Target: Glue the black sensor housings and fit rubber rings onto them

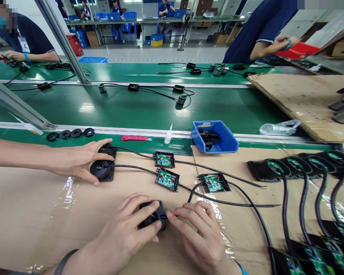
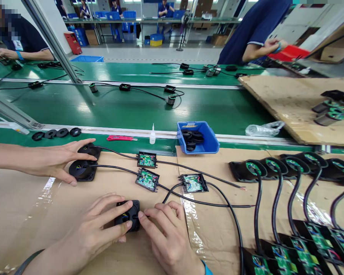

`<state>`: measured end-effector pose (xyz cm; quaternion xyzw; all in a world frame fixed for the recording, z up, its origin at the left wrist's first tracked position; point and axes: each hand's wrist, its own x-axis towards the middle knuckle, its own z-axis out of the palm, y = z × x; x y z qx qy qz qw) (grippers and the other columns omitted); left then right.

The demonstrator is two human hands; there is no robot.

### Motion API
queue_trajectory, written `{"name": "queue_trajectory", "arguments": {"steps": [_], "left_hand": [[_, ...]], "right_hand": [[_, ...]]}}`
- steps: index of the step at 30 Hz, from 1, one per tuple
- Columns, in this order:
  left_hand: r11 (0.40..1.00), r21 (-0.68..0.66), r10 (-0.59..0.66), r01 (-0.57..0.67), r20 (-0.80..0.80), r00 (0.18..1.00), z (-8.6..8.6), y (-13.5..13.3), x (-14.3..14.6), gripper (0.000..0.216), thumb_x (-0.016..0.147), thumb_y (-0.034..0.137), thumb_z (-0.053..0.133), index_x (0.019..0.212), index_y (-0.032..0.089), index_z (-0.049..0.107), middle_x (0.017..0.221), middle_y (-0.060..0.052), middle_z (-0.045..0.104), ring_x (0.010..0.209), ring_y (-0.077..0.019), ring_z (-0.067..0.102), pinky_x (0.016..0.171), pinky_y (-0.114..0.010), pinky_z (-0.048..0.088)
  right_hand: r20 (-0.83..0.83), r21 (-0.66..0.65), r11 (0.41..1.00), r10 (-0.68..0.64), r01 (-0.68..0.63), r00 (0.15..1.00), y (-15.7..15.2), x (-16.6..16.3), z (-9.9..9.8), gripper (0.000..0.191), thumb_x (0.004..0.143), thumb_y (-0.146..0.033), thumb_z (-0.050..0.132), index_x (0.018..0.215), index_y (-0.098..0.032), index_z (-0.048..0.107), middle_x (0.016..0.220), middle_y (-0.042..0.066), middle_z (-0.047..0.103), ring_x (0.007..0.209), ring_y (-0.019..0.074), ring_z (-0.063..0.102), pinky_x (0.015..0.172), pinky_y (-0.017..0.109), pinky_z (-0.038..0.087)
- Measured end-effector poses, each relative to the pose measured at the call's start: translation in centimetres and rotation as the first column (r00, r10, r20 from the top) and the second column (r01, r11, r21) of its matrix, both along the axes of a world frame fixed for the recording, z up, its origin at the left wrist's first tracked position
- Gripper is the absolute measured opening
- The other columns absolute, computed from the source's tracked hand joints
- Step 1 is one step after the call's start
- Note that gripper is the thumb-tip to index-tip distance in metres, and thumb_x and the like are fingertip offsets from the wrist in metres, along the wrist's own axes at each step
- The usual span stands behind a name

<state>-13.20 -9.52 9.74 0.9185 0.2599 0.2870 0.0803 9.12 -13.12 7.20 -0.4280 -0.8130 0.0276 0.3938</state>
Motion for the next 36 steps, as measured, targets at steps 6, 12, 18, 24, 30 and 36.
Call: {"name": "queue_trajectory", "arguments": {"steps": [6,12,18,24,30,36], "left_hand": [[0.997,0.077,0.027,-0.025,-0.024,0.999,-0.7,-0.6,0.8,0.011,0.095,0.013,0.059,0.089,0.017,0.067,0.108,-0.01,0.071,0.109,-0.0213,0.063,0.105,-0.044,0.053],[0.994,0.111,-0.004,-0.001,0.052,0.999,-2.5,0.0,0.9,0.007,0.091,0.02,0.067,0.085,0.018,0.064,0.109,-0.01,0.071,0.116,-0.0251,0.064,0.114,-0.057,0.042],[0.996,-0.083,-0.032,0.032,-0.001,0.999,-2.7,0.3,0.1,0.008,0.087,0.018,0.071,0.094,0.02,0.067,0.107,-0.01,0.067,0.115,-0.0256,0.066,0.114,-0.058,0.039],[0.999,0.045,0.017,-0.021,0.099,0.995,-3.5,-0.4,-0.1,0.009,0.092,0.012,0.063,0.097,0.018,0.066,0.105,-0.011,0.064,0.106,-0.0226,0.069,0.109,-0.061,0.044],[0.987,0.159,0.002,-0.02,0.114,0.993,-3.5,-0.3,0.3,0.017,0.093,0.006,0.059,0.081,0.017,0.063,0.105,-0.01,0.071,0.121,-0.0269,0.064,0.115,-0.062,0.035],[0.971,0.233,-0.064,0.049,0.058,0.996,-2.5,0.1,0.6,0.023,0.093,0.003,0.055,0.074,0.015,0.059,0.099,-0.015,0.075,0.11,-0.0255,0.07,0.108,-0.057,0.047]], "right_hand": [[0.0,0.008,1.0,0.003,-0.003,1.0,0.0,0.0,0.1,0.034,0.087,0.003,0.048,0.105,-0.017,0.068,0.088,0.004,0.071,0.084,0.0165,0.064,0.08,0.034,0.041],[-0.01,0.008,0.999,-0.032,0.032,0.999,0.1,-0.1,0.1,0.036,0.091,0.002,0.043,0.105,-0.02,0.068,0.087,0.003,0.072,0.084,0.0163,0.062,0.079,0.035,0.043],[-0.114,-0.171,0.982,-0.103,0.082,0.988,-1.4,0.3,0.6,0.025,0.091,-0.003,0.053,0.106,-0.02,0.062,0.096,0.009,0.066,0.088,0.0183,0.064,0.077,0.03,0.054],[-0.209,-0.527,0.847,-0.043,-0.075,0.977,-2.4,-0.4,0.3,0.017,0.098,-0.016,0.049,0.111,-0.022,0.059,0.092,0.004,0.068,0.073,0.0129,0.068,0.065,0.019,0.057],[0.057,-0.174,0.984,0.055,-0.044,0.997,-2.3,-1.5,0.4,0.029,0.098,-0.011,0.046,0.123,-0.012,0.06,0.083,0.007,0.065,0.068,0.0153,0.064,0.06,0.024,0.055],[0.207,-0.088,0.994,0.088,-0.071,0.974,-1.7,-2.1,0.7,0.025,0.098,-0.007,0.042,0.099,-0.009,0.067,0.067,0.004,0.06,0.055,0.0139,0.057,0.045,0.023,0.045]]}}
